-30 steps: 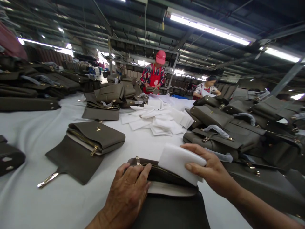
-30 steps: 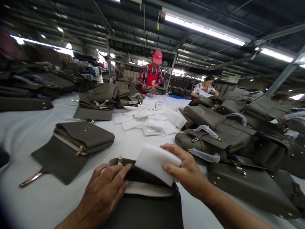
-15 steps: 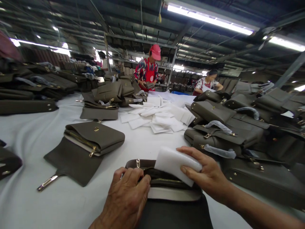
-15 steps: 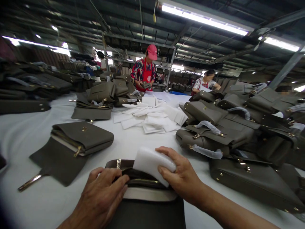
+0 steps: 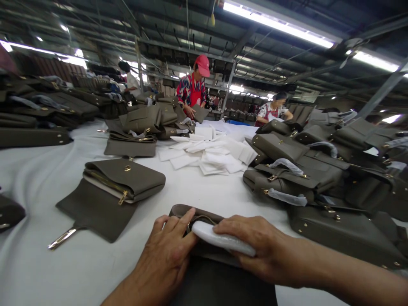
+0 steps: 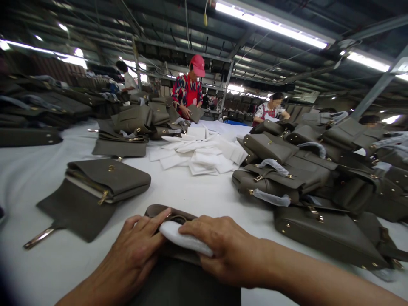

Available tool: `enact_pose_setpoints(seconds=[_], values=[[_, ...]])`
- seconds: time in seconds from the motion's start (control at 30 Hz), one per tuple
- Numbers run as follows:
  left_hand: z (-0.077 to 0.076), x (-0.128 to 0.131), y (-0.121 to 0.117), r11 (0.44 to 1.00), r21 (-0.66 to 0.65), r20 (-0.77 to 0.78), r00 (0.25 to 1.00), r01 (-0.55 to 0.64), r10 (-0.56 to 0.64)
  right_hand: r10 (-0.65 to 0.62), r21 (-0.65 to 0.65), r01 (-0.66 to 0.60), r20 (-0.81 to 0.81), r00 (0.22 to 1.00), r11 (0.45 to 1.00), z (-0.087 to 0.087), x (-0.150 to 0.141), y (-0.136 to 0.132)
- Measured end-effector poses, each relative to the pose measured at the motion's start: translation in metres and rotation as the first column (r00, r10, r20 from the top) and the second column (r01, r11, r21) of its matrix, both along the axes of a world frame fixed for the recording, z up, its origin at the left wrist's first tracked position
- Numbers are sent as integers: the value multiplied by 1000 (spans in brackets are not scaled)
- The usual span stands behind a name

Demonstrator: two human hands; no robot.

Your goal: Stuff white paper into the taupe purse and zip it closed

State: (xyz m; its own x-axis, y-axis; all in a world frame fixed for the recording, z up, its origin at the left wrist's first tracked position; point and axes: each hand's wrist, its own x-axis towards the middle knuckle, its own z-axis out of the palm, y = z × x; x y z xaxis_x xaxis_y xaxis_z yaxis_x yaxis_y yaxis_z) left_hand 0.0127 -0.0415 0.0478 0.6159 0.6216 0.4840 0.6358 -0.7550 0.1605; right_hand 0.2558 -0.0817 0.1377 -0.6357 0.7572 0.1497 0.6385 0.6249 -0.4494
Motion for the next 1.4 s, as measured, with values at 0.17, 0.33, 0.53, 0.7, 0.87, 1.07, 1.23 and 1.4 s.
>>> enact_pose_setpoints(seconds=[0.17,0.33,0.53,0.7,0.87,1.07,1.23,1.4], values=[[-1,3,-1,998,44,135,990,34,-39,-112,-398,176,178,978,901,39,-9,20],[-3,5,0,994,85,188,979,67,-82,-121,-313,257,395,911,914,48,-18,37],[-4,5,0,988,133,174,980,72,-95,-167,-313,286,355,920,906,43,-22,28],[3,2,4,980,102,114,976,173,-184,-459,-388,403,-60,887,829,32,-14,25],[5,1,1,989,-10,80,986,146,-145,-632,-659,224,-483,606,718,35,-1,25],[13,-1,-7,992,-56,68,991,115,-111,-423,-428,316,-181,888,847,20,-7,19],[14,-3,-7,992,-46,60,992,118,-115,-250,-254,325,286,925,911,28,-14,16],[8,-2,-6,993,-58,71,993,104,-100,67,-244,69,507,859,967,52,-39,33]])
